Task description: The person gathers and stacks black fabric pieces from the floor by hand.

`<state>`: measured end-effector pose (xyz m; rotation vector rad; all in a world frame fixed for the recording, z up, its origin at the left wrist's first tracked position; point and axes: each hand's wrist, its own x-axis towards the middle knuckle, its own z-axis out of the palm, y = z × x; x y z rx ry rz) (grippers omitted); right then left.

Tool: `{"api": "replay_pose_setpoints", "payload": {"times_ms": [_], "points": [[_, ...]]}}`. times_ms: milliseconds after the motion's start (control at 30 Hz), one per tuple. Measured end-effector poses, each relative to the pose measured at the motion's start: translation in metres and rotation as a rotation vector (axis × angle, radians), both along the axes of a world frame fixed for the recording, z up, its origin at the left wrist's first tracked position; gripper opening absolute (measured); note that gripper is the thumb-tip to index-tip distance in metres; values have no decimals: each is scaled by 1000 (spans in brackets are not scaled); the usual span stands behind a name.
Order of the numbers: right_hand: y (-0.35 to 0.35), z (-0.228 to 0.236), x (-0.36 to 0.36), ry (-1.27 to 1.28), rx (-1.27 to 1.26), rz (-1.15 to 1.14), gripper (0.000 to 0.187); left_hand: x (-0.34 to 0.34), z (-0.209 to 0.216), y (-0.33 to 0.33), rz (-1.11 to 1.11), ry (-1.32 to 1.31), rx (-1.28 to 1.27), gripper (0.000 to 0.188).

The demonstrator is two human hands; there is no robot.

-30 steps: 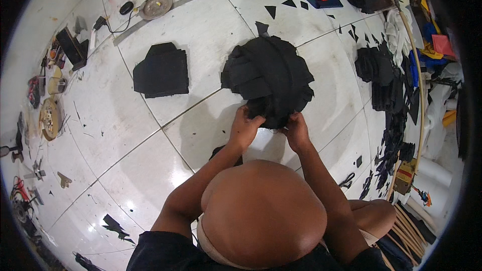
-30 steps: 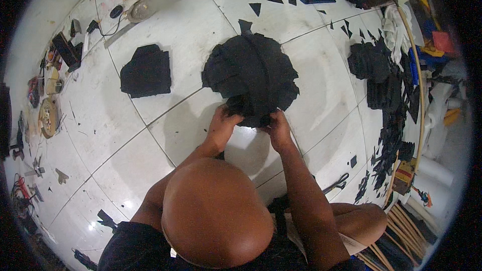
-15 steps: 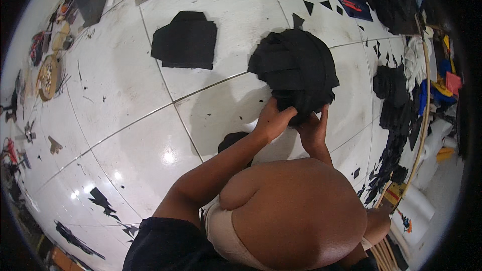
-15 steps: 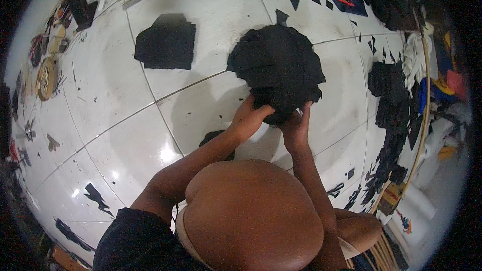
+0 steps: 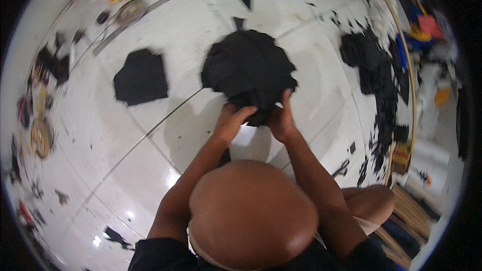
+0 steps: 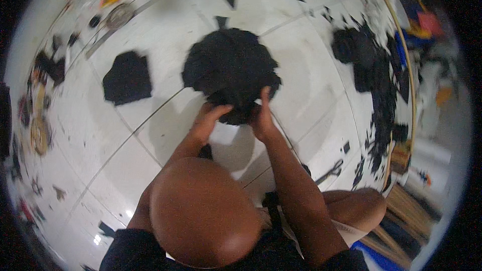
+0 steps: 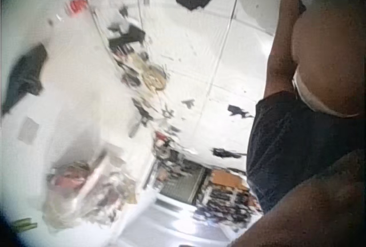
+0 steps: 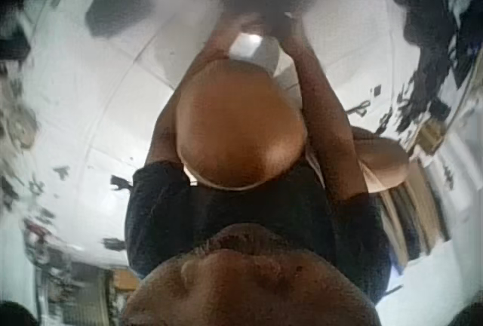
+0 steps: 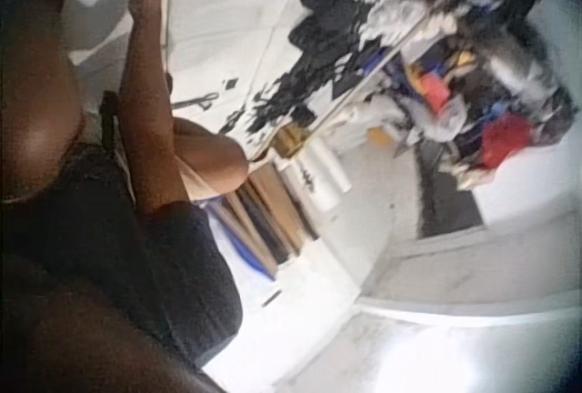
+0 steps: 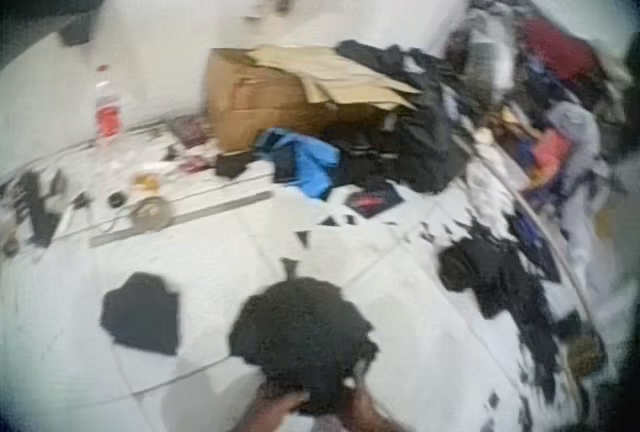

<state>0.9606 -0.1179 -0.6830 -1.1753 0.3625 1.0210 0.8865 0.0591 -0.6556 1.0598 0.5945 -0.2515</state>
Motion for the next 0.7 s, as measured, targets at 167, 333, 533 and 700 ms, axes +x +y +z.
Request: {"api": "replay_pose_setpoints", "payload": {"times_ms": [167,333,533,700], "points": [[5,-2,-4,-13,-20,-142,117,2,-43,-4,0,151,-106,30],[-2,-3,-7,-21,17,-152,110,6,-49,1,-11,10,-319,41],[8,14,-18,-134,-21,-150,104,5,-39,17,-43,102,-329,81],[9,12,-35,-234,-126,-214,96,10,-15,-14,28,181,-165,100]]}}
